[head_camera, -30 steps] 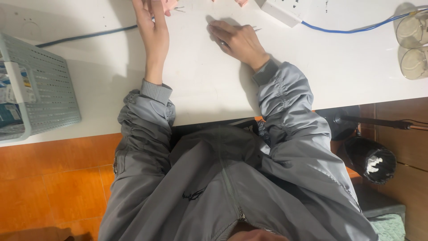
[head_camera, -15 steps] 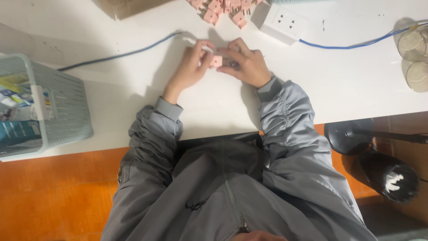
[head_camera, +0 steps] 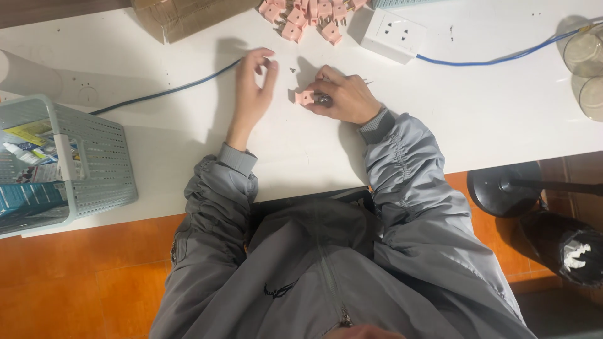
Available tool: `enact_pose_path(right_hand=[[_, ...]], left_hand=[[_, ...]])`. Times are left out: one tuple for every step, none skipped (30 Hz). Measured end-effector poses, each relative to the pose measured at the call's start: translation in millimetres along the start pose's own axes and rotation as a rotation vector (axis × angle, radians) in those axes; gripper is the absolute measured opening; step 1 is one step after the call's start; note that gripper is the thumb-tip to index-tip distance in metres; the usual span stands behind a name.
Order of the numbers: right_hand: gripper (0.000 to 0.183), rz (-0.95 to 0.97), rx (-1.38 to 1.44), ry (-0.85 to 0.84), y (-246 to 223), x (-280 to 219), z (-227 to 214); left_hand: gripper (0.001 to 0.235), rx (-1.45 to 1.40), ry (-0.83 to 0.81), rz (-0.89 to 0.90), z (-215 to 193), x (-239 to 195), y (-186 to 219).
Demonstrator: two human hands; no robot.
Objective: Assembling small plastic hardware components using a screwdriver
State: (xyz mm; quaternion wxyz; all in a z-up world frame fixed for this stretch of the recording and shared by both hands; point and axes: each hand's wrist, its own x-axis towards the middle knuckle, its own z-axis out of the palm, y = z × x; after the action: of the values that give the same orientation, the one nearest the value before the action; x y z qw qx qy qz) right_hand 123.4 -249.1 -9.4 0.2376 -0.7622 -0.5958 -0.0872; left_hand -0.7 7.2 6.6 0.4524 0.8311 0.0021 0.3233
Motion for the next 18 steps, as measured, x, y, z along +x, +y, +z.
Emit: enact_pose_path(right_hand=[[0.038, 0.005, 0.001, 0.0, 1.0, -0.7, 0.3], [0.04, 0.015, 0.018, -0.03, 2.0, -1.3, 0.7], [0.043, 0.023, 0.038, -0.062, 2.4, -2.4, 1.5], [0.043, 0.027, 0.04, -0.065, 2.0, 3.2, -2.0], [0.039, -0.002, 0.13, -0.038, -0.9, 5.3, -4.2], [0.035, -0.03, 0.22, -0.011, -3.4, 7.3, -5.9], [0.035, -0.018, 0.226, -0.017, -1.1, 7.0, -10.8], [0.041, -0.001, 0.2, 0.046, 1.5, 6.8, -15.6], [0.047, 0.013, 0.171, 0.108, 5.8, 7.9, -21.2], [0.047, 0.023, 0.175, 0.101, 10.2, 2.9, -26.7], [0.044, 0.083, 0.104, 0.128, 15.8, 0.1, -32.6], [0.04, 0.142, 0.032, 0.155, 21.2, -2.6, -38.8], [0.04, 0.146, 0.034, 0.152, 28.7, -6.1, -35.0], [0.041, 0.211, -0.043, 0.117, 36.2, -9.8, -31.4], [0.043, 0.277, -0.12, 0.083, 43.2, -14.2, -27.9], [0.043, 0.282, -0.119, 0.081, 45.7, -17.1, -23.4], [0.042, 0.305, -0.121, 0.057, 49.7, -18.7, -19.5], [0.042, 0.327, -0.122, 0.032, 53.6, -20.3, -15.7]], left_hand=[[0.018, -0.002, -0.005, -0.001, -3.5, 1.7, 3.9], [0.016, -0.004, 0.033, -0.021, -7.2, 3.4, 7.5], [0.013, -0.005, 0.073, -0.043, -11.1, 3.6, 11.3], [0.013, -0.007, 0.069, -0.047, -12.8, 7.6, 8.7], [0.014, -0.014, 0.081, -0.013, -14.1, 7.2, 6.6], [0.014, -0.021, 0.093, 0.02, -15.1, 6.7, 4.0], [0.014, -0.025, 0.084, 0.009, -16.9, 6.4, 6.5], [0.013, 0.015, 0.081, 0.005, -18.7, 6.2, 8.8], [0.013, 0.055, 0.081, 0.004, -20.1, 7.8, 10.7], [0.013, 0.05, 0.074, -0.005, -20.8, 6.4, 10.0], [0.012, 0.144, -0.01, 0.063, -22.2, 6.7, 9.3], [0.012, 0.237, -0.094, 0.133, -23.8, 7.0, 8.8], [0.012, 0.235, -0.097, 0.129, -19.4, 3.5, 4.7], [0.019, 0.274, -0.222, 0.147, -15.0, 0.1, 0.8], [0.03, 0.312, -0.349, 0.169, -10.5, -3.4, -2.8], [0.03, 0.309, -0.353, 0.167, -7.2, -7.2, 0.2], [0.036, 0.32, -0.423, 0.181, -3.7, -8.9, 2.7], [0.042, 0.33, -0.492, 0.196, -0.2, -10.6, 5.2]])
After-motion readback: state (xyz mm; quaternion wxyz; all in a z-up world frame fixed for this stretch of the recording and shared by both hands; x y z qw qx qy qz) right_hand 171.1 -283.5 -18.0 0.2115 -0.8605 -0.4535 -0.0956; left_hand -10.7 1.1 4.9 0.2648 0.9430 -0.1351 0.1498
